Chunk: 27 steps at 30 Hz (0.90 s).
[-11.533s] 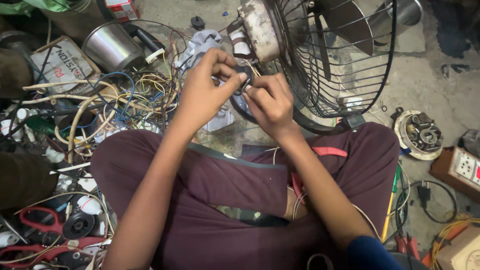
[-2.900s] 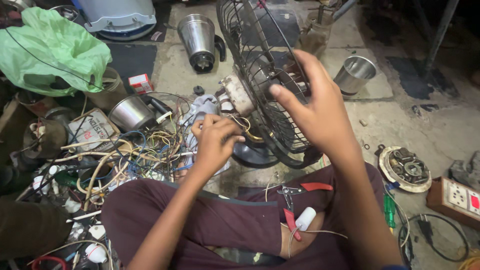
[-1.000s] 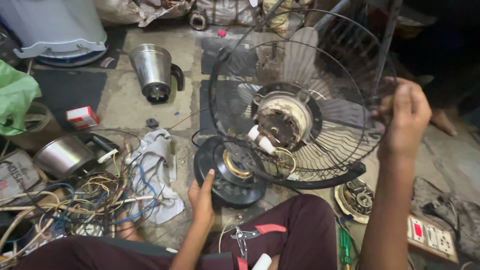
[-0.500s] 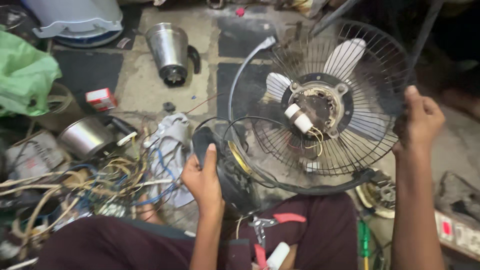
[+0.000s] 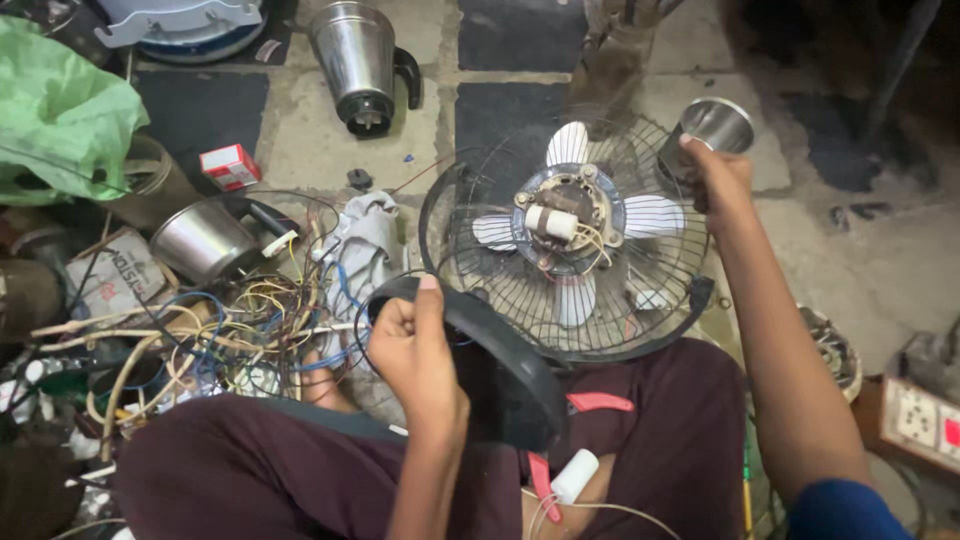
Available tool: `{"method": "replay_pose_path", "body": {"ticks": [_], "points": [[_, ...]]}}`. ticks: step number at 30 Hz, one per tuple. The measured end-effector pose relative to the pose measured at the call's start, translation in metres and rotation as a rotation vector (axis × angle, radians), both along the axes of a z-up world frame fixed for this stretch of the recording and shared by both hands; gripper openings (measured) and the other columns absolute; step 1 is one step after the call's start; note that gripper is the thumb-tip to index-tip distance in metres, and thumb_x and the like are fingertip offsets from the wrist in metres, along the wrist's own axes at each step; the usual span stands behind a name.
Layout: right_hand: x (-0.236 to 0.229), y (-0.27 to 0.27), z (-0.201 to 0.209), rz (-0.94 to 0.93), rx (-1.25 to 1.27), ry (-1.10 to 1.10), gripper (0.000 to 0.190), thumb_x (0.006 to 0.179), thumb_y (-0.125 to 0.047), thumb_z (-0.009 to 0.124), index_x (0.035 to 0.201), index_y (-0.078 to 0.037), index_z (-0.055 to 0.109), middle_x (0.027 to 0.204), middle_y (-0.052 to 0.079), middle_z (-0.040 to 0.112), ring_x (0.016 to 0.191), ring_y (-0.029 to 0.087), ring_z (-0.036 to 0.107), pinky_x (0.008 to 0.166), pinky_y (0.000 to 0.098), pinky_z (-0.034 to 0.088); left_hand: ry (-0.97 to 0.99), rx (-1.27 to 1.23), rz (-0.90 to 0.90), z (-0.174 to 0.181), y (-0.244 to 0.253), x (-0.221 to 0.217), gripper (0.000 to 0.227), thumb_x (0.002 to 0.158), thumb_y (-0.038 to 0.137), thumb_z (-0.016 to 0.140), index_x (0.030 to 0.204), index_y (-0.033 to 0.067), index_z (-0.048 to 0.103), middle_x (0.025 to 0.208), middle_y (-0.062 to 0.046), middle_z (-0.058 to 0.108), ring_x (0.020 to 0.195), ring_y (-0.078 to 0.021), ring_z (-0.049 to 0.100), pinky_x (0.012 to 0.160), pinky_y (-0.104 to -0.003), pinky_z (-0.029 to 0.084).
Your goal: The person repairs a fan by hand and using tape, applying electrical tape to internal wires and assembling the plastic base and housing components.
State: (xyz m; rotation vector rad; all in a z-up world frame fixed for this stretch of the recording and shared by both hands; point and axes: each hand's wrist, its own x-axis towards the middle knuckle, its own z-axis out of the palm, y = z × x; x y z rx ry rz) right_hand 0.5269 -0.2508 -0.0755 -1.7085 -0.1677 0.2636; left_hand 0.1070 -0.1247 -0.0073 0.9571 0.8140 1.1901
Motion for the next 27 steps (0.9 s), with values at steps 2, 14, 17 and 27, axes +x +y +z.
{"method": "replay_pose_path", "body": {"ticks": [2,14,17,27], "points": [[0.01,-0.003,-0.026,-0.008,-0.026,0.018,0.046,0.085,-0.045,0.087,0.08,-0.007,0.062,0.068,0.0,0.055,0.05,0.012,0.046,0.043,0.0304,0.029,0.012,-0.013,-0.025,-0.003,-0.004,0.009,0.046,0.099,0.018,0.069,0.064,0.0151,0.04,0.062,0.011,0.036,0.056,-0.0003,0.025,0.049,-0.024,0.018],[0.038,-0.047,-0.14,0.234,-0.339,-0.098,0.05,0.102,-0.045,0.069,0.112,0.004,0.072,0.09,0.01,0.064,0.072,0.019,0.057,0.062,0.0367,0.046,0.092,-0.125,-0.367,-0.02,0.024,0.025,0.033,0.1,0.026,0.064,0.073,0.0096,0.059,0.063,0.005,0.056,0.054,-0.0035,0.045,0.051,-0.021,0.033],[-0.002,-0.055,-0.106,0.304,-0.511,-0.651,0.054,0.098,-0.038,0.076,0.124,0.008,0.064,0.108,0.021,0.069,0.097,0.032,0.068,0.081,0.0403,0.052,0.11,-0.113,-0.385,-0.027,0.035,-0.004,0.032,0.103,0.029,0.06,0.08,0.0069,0.067,0.068,0.001,0.063,0.059,-0.0059,0.054,0.056,-0.022,0.041],[-0.382,-0.176,0.056,0.907,-0.662,0.008,0.04,0.081,-0.031,0.072,0.117,-0.015,0.073,0.102,0.004,0.076,0.098,0.021,0.072,0.089,0.0352,0.059,0.069,-0.164,-0.186,-0.067,0.038,-0.138,0.02,0.104,0.021,0.06,0.091,0.0076,0.065,0.079,-0.001,0.064,0.067,-0.007,0.056,0.062,-0.022,0.041]]}}
